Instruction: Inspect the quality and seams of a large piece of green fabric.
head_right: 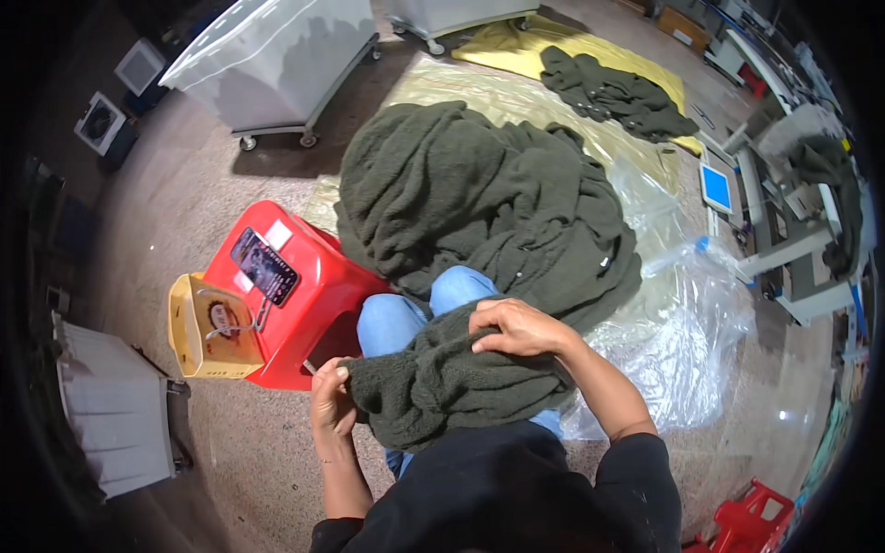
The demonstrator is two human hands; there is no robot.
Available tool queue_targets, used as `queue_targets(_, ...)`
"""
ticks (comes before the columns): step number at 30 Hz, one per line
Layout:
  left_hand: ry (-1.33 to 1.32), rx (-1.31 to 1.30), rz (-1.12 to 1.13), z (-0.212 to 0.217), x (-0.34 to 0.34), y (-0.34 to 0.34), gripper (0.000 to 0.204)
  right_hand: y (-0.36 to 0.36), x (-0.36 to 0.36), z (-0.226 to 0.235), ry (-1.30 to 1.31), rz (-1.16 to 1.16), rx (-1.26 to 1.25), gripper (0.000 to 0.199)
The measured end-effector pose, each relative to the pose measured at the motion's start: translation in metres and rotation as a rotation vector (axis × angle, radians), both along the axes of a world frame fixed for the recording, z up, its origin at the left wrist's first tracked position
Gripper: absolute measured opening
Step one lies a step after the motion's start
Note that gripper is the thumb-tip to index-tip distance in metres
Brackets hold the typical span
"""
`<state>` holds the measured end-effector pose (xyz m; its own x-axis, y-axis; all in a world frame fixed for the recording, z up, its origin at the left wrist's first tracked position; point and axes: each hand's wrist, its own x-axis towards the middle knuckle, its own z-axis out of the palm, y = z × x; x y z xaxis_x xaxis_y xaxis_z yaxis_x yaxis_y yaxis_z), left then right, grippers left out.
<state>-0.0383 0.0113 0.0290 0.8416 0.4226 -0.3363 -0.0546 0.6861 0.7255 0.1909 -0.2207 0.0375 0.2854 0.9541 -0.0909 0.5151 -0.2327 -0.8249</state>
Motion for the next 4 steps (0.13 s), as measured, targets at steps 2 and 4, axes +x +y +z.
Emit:
queue_targets(2, 0.044, -0.029, 0.042, -0.004, -0.0003, -0.0043, 0.021, -0.0071, -0.0021, -0.0045, -0.008, -0.198, 0.049, 0.017)
queue_targets(4, 0.019, -0.06, 0.045, -0.009, 0.0025, -0.0054, 0.024, -0.012, -0.005, -0.0052, -0.072, -0.402, 0.187, 0.024)
